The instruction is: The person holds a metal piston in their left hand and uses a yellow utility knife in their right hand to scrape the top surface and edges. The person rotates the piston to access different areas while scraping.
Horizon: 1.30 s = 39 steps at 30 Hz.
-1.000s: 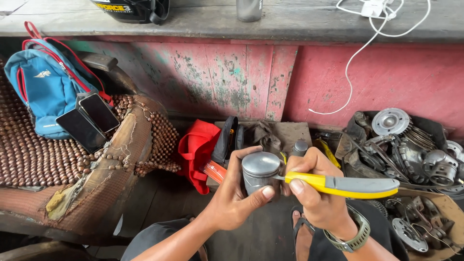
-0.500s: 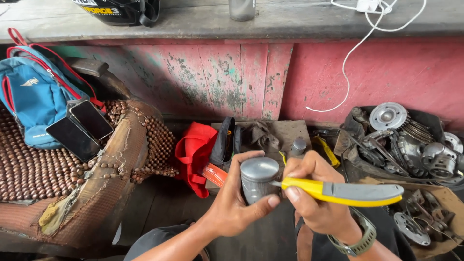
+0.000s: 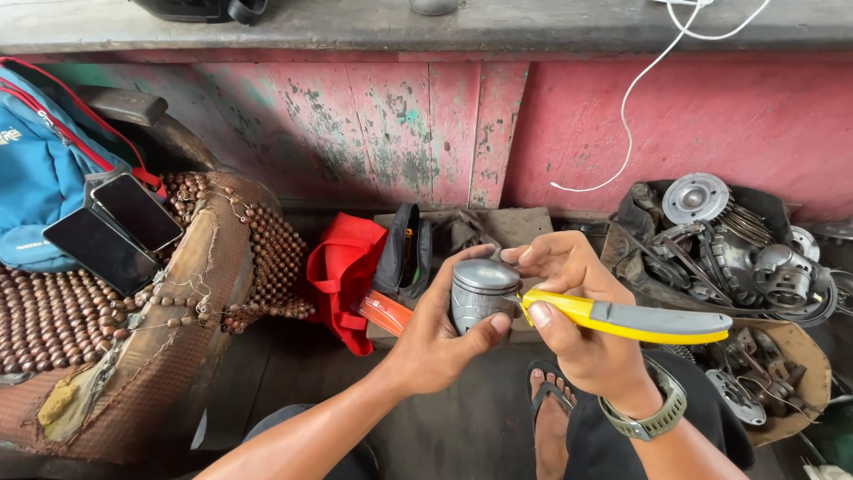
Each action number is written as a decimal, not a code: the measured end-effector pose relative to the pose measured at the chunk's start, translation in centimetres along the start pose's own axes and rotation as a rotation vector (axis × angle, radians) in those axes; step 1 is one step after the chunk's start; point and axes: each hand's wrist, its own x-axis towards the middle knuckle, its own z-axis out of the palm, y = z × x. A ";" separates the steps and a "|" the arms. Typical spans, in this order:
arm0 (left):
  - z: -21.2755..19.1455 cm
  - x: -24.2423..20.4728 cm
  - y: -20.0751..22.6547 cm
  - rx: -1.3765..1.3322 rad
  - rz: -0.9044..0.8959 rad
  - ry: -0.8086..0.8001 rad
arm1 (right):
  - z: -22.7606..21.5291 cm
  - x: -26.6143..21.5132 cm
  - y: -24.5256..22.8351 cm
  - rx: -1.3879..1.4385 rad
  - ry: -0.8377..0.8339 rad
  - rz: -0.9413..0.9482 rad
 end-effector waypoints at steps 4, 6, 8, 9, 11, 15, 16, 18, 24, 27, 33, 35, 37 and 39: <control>-0.3 0.1 -0.1 -0.014 0.028 0.000 | 0.1 0.2 0.1 0.007 0.000 0.003; -0.3 0.1 -0.2 -0.061 0.004 -0.008 | 0.1 0.2 0.5 0.099 -0.007 0.027; -0.5 0.1 -0.5 -0.067 0.012 -0.007 | 0.5 0.5 0.0 0.027 -0.021 0.003; -0.5 0.1 -0.6 -0.075 0.018 -0.010 | 0.6 0.6 -0.2 -0.048 -0.032 -0.021; -0.7 0.1 -0.5 -0.072 0.013 -0.005 | 0.6 0.6 0.2 -0.017 -0.025 -0.028; -0.8 -0.1 0.1 -0.008 0.009 0.010 | 0.6 0.5 0.6 0.082 -0.005 0.009; -0.8 -0.1 0.1 -0.009 0.007 0.012 | 0.8 0.6 0.3 0.084 -0.007 0.010; -0.9 -0.1 0.1 0.078 0.045 0.014 | 1.3 0.7 -0.3 -0.106 -0.050 -0.035; -1.0 -0.3 0.2 0.077 0.040 0.027 | 1.2 0.6 0.7 0.136 -0.009 0.002; -1.0 -0.2 -0.5 0.129 0.101 0.057 | 1.6 0.9 0.5 -0.071 -0.070 -0.011; -1.1 -0.3 -1.2 0.067 0.117 0.188 | 1.2 0.9 3.2 0.065 0.189 -0.064; -1.1 -0.3 -0.9 0.068 0.110 0.217 | 1.3 0.7 3.3 -0.092 0.173 -0.031; -1.1 -0.5 -0.6 0.070 0.099 0.242 | 2.0 1.0 2.6 -0.249 0.161 0.004; -1.2 -0.9 -0.4 0.113 0.073 0.303 | 3.4 1.9 1.0 -0.322 0.141 0.032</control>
